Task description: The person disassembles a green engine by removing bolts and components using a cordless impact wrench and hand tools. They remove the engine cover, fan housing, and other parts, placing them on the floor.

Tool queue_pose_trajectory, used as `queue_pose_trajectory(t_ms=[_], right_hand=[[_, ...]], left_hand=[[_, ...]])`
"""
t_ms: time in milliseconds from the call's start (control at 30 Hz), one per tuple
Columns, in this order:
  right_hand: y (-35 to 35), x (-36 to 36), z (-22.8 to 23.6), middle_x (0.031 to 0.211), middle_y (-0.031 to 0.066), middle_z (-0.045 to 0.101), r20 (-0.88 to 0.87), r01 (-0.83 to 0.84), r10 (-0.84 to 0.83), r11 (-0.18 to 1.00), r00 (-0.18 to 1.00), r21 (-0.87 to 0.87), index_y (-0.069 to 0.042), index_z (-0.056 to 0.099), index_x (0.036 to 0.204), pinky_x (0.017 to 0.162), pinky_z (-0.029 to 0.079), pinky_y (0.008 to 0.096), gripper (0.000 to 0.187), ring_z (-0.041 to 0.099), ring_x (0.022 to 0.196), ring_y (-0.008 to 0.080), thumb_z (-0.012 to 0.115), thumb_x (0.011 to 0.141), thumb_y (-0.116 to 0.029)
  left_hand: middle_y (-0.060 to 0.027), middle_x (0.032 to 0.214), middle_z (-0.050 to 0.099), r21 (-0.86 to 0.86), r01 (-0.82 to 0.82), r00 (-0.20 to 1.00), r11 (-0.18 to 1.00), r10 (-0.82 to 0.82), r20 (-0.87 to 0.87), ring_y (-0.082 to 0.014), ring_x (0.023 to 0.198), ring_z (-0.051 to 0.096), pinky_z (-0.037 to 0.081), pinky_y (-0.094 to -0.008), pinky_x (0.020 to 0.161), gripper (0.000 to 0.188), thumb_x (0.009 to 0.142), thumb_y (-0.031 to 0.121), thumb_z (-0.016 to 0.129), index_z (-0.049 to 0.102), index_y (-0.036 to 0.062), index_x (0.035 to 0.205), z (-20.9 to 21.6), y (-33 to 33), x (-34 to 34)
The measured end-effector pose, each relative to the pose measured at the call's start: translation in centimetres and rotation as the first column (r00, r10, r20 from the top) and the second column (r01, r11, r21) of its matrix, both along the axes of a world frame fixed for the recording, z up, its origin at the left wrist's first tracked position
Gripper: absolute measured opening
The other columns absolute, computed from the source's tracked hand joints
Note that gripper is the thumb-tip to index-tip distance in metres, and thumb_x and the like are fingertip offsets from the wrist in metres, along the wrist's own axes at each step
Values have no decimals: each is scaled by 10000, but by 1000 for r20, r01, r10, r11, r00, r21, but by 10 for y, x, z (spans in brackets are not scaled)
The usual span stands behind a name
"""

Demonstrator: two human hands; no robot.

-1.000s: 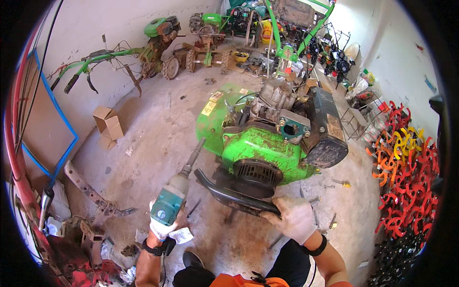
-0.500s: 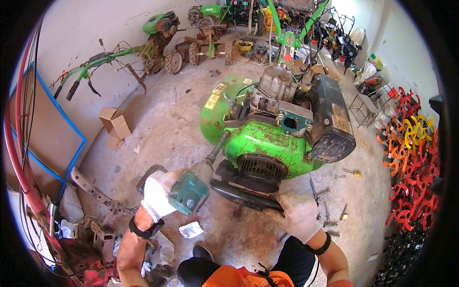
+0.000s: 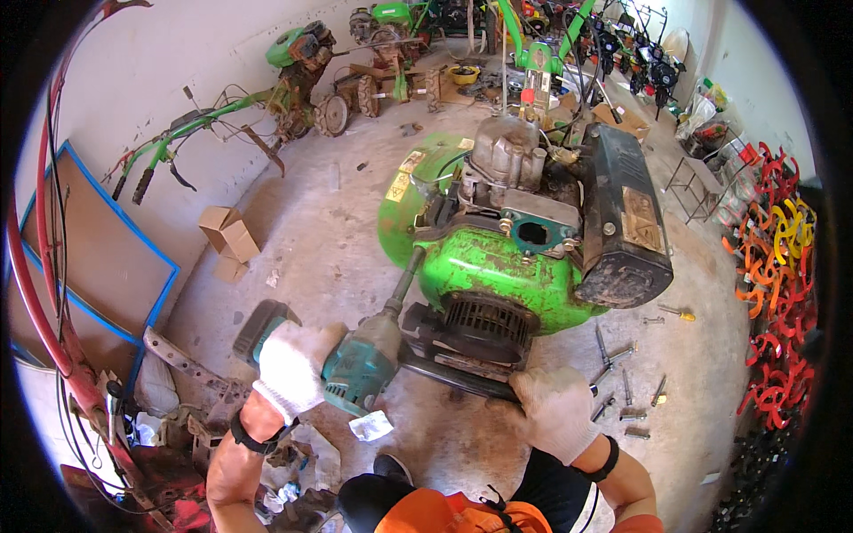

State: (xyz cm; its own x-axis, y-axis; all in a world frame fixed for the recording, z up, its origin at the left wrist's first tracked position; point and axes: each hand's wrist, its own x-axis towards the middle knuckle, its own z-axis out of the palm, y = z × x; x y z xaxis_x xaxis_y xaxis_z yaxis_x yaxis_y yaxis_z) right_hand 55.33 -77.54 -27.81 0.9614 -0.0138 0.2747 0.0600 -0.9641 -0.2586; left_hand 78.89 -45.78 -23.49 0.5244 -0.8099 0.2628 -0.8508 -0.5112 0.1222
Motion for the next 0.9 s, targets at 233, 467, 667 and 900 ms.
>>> queue_pose_trajectory(t_ms=[233, 467, 667, 900], right_hand=[[-1, 0, 2, 727, 93, 670, 12, -11, 11, 1000, 1000, 19, -116, 717, 905, 594, 506, 472, 378, 689, 653, 337, 922, 801, -417], [-2, 1, 3, 727, 93, 661, 6, -18, 18, 1000, 1000, 13, -114, 711, 901, 582, 513, 469, 382, 691, 643, 338, 926, 790, -410], [-5, 0, 0, 744, 102, 663, 15, -29, 29, 1000, 999, -11, -114, 702, 920, 593, 535, 479, 379, 700, 660, 336, 891, 844, -434], [-9, 7, 29, 766, 112, 666, 24, -141, 143, 987, 989, -78, -103, 706, 951, 621, 558, 481, 376, 708, 696, 330, 826, 928, -459]], left_hand=[[-178, 772, 705, -210, 43, 998, 977, -53, -42, -424, 694, 710, 536, -513, 643, 357, 797, 292, 866, 759, 54, 1040, -25, 7, 3], [-170, 810, 743, -291, 10, 986, 957, -58, -155, -408, 712, 738, 592, -469, 689, 566, 771, 252, 896, 749, 30, 1271, -41, 15, -3], [-162, 862, 758, -365, -72, 966, 928, -27, -258, -392, 744, 740, 595, -449, 675, 656, 711, 308, 962, 746, 38, 1269, -73, 20, -14], [-102, 901, 755, -419, -97, 977, 903, 6, -212, -331, 778, 735, 592, -396, 733, 268, 810, 161, 837, 789, 82, 1061, -103, 53, -47]])
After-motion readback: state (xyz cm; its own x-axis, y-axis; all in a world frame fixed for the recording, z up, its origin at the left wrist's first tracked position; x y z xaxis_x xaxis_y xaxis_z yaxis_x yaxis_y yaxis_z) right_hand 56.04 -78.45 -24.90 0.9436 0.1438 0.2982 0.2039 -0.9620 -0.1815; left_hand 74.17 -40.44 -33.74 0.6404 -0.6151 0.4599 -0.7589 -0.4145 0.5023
